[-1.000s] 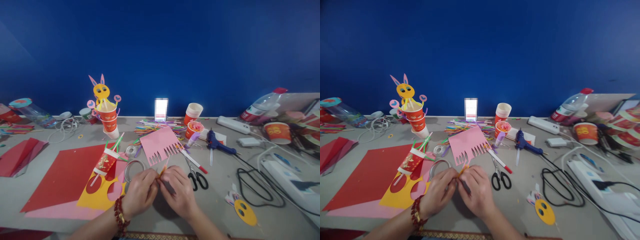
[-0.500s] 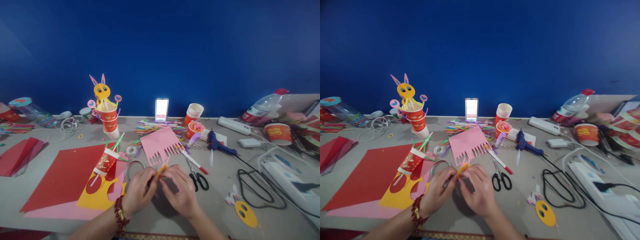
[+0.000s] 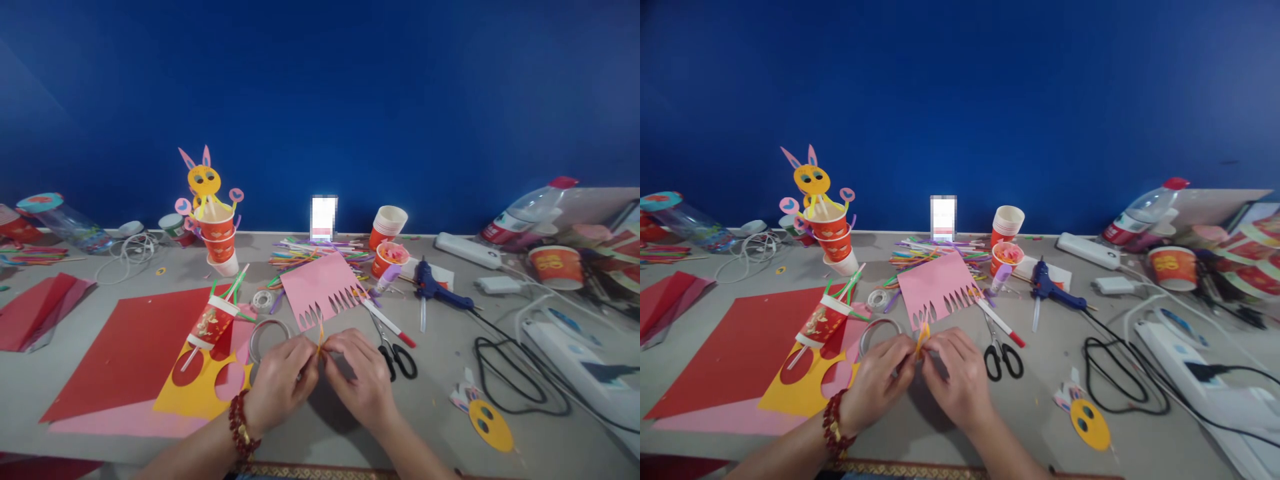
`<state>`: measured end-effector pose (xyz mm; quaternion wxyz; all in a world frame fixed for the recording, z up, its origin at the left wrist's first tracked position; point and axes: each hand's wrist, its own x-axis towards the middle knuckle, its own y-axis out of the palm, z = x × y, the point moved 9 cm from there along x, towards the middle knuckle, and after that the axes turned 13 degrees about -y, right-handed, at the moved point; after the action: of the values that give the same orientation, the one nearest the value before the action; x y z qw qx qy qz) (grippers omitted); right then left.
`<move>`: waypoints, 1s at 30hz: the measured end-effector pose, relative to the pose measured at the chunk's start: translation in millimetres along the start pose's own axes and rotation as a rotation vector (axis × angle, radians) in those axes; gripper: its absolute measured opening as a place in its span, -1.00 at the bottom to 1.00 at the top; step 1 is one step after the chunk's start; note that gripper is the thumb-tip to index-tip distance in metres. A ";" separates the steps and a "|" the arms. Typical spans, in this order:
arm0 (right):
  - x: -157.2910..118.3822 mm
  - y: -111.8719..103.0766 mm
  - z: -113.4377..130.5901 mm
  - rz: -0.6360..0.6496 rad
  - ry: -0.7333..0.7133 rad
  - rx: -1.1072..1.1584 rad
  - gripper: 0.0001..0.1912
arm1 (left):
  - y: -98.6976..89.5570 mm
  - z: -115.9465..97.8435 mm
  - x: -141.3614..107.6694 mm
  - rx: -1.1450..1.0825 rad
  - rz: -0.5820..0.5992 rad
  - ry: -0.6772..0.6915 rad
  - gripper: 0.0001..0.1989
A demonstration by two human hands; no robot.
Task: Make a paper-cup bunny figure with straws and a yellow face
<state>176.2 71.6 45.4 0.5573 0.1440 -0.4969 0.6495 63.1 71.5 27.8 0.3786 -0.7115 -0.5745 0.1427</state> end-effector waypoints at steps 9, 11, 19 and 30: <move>2.1 -1.1 4.6 0.018 -0.031 -0.044 -0.81 | -0.7 -3.3 0.7 0.015 -0.016 0.019 -0.83; 2.0 -1.4 5.2 0.017 -0.040 -0.063 -0.81 | 0.3 -3.0 0.5 0.013 -0.010 0.020 -0.84; 1.6 0.2 6.9 0.029 -0.042 -0.086 -0.84 | 1.7 -1.9 1.5 0.014 -0.024 -0.003 -0.84; -9.1 -58.9 -37.6 -0.209 0.203 -0.289 -0.86 | 4.3 72.8 9.4 -0.932 -0.081 -0.576 -0.75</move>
<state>244.1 89.8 49.8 0.6838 0.0473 -0.5086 0.5210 22.5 107.2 -22.0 -0.1438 -0.7134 -0.6842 0.0474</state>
